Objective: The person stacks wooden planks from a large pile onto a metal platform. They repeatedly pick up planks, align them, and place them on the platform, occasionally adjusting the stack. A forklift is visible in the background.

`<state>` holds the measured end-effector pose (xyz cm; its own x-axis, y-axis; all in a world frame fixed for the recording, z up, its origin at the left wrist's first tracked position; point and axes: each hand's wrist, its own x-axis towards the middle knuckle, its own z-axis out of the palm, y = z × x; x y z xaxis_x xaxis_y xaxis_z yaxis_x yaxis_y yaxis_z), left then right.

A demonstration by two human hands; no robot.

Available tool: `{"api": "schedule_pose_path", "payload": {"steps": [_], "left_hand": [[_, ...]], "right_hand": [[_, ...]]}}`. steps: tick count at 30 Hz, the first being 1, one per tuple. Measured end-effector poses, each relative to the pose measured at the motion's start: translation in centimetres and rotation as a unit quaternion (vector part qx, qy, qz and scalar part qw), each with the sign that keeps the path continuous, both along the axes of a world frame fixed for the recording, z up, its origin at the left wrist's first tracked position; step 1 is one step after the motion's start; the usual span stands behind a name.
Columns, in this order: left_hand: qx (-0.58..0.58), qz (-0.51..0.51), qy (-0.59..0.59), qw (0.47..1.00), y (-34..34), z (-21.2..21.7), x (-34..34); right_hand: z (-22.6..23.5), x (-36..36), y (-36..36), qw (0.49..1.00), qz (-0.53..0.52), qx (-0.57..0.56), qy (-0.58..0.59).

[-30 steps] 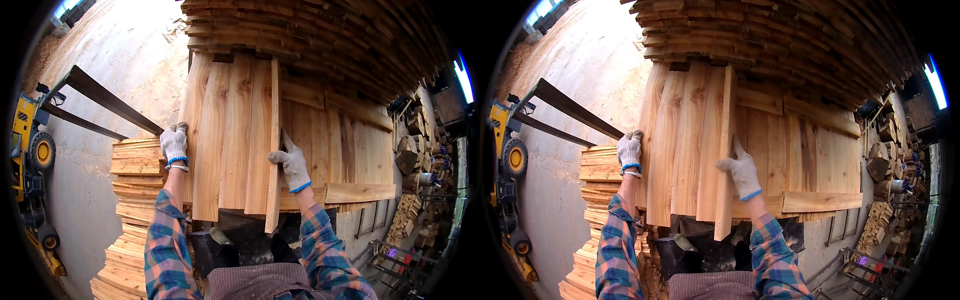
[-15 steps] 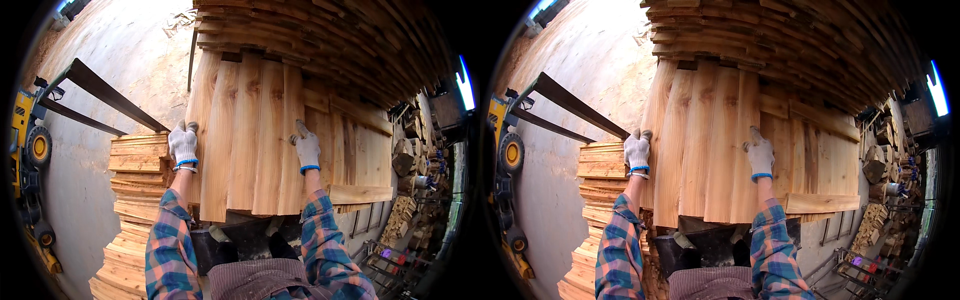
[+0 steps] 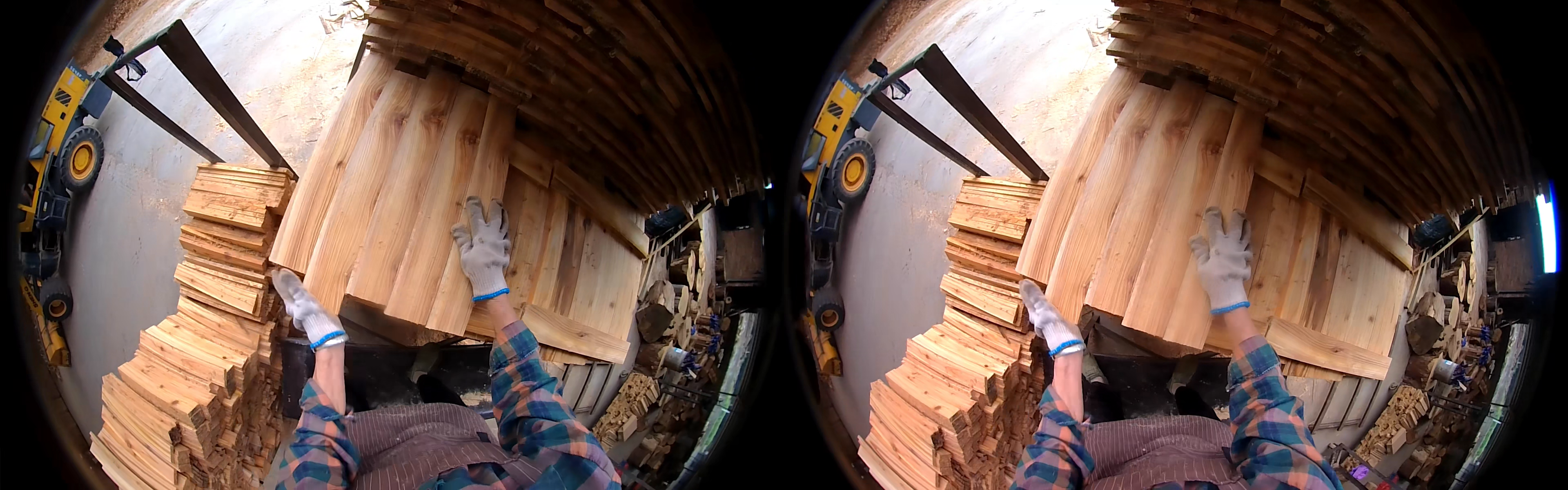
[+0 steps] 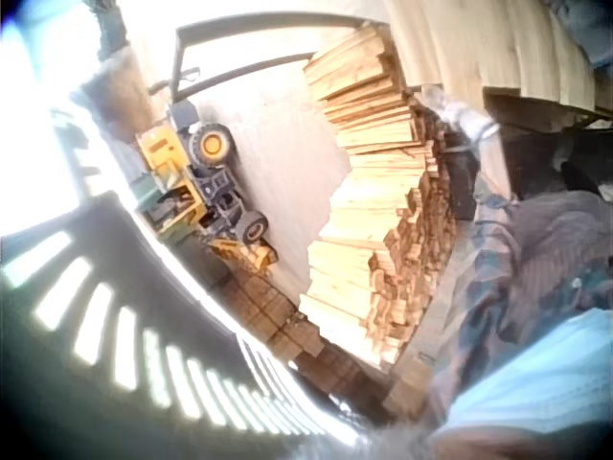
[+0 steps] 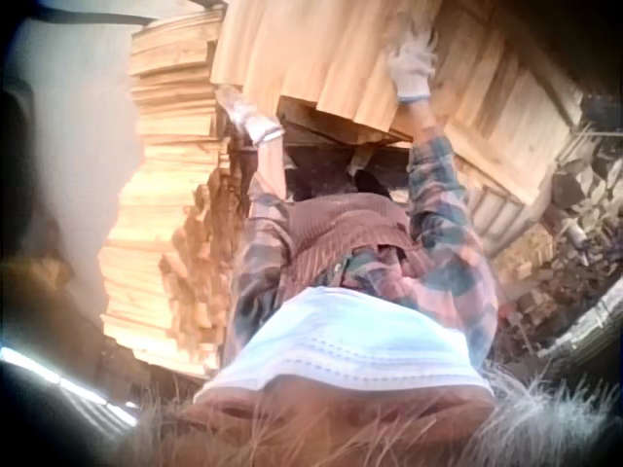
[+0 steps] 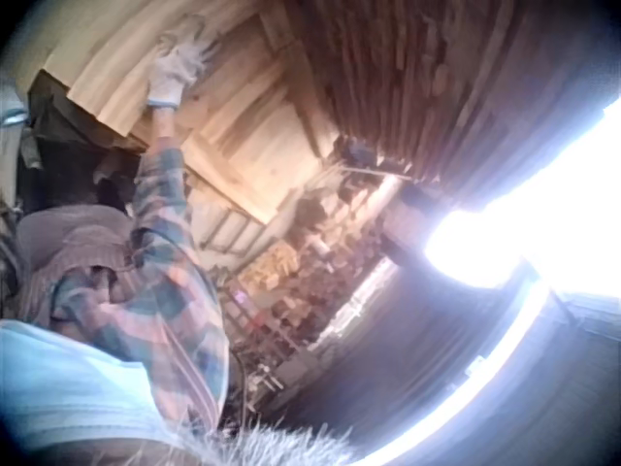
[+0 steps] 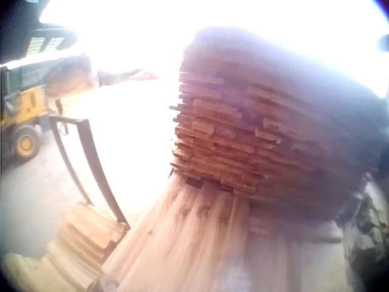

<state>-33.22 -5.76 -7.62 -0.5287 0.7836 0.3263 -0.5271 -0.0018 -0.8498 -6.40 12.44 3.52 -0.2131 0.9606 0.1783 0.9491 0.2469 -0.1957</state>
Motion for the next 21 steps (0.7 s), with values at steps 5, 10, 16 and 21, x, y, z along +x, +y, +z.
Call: {"api": "schedule_pose_path", "payload": {"steps": [5, 10, 16, 21], "left_hand": [[0.112, 0.015, -0.199, 0.974, 6.7, 1.5, 2.2], [0.176, 0.017, -0.187, 0.966, -0.7, -4.0, 3.1], [0.106, 0.019, -0.315, 0.943, 0.9, -0.2, 21.1], [0.347, 0.040, -0.467, 0.812, 4.1, -0.1, 22.3]], "right_hand": [[-1.6, 1.0, 0.1, 0.999, 0.001, -0.006, 0.045], [-1.2, 0.5, -0.1, 0.999, 0.011, -0.014, 0.040], [-0.2, 0.3, 0.0, 0.999, -0.001, -0.020, 0.046], [-1.2, 1.0, 0.3, 1.000, -0.004, -0.009, 0.027]]}}
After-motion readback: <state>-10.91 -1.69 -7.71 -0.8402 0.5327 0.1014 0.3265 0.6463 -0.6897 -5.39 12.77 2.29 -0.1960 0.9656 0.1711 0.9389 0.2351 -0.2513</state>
